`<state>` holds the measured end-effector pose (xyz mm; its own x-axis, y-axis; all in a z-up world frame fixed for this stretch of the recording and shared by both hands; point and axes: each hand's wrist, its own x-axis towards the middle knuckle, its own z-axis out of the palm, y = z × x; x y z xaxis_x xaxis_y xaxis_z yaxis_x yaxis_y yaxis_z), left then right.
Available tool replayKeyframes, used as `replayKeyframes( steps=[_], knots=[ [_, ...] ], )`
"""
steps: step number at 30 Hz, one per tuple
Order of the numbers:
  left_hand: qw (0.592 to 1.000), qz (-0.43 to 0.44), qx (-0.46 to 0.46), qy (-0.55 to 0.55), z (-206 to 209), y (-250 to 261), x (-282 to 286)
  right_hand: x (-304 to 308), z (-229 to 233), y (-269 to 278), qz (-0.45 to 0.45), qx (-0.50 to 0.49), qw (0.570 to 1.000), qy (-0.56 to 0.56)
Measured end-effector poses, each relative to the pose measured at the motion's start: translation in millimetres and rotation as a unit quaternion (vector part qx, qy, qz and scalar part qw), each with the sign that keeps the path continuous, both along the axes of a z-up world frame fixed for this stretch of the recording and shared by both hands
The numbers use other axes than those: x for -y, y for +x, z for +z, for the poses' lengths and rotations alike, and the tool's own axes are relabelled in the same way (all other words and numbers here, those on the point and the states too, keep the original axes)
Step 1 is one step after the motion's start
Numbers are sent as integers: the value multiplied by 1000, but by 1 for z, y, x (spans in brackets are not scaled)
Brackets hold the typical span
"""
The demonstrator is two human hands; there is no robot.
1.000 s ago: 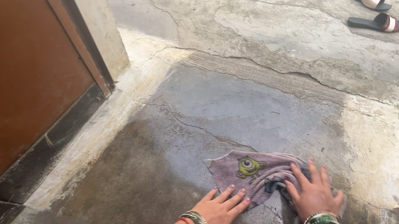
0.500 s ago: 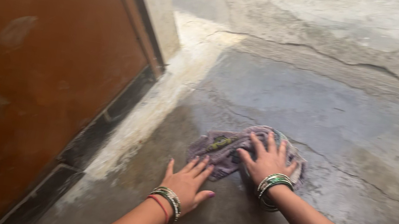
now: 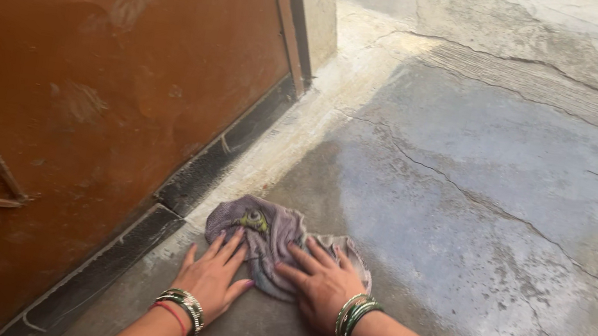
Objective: The person scrubs the concrete floor using a cloth, then rinses the cloth in a bucket of water and continues scrubbing the surface.
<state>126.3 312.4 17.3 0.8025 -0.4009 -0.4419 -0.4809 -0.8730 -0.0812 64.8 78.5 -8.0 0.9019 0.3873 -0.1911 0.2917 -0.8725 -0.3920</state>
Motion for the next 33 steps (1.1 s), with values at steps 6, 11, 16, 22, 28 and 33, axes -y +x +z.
replayKeyframes(
  steps=[6, 11, 16, 22, 28, 33],
  knots=[
    [973, -162, 55, -158, -15, -7, 95, 89, 2, 1, -93, 27, 993, -69],
    [917, -318, 28, -240, -13, -28, 199, 198, 9, -35, -219, 11, 962, -162],
    [889, -381, -77, -242, -21, -65, 277, 291, -13, -96, -352, 36, 922, -160],
    [876, -423, -85, -216, -30, -81, 305, 310, -57, -130, -462, 36, 874, -147],
    [881, -427, -91, -183, -21, -53, 261, 205, -54, -106, -580, -133, 803, -11],
    [915, -365, -78, -153, -16, -35, 192, 104, -24, -74, -519, -216, 827, 3]
  ],
)
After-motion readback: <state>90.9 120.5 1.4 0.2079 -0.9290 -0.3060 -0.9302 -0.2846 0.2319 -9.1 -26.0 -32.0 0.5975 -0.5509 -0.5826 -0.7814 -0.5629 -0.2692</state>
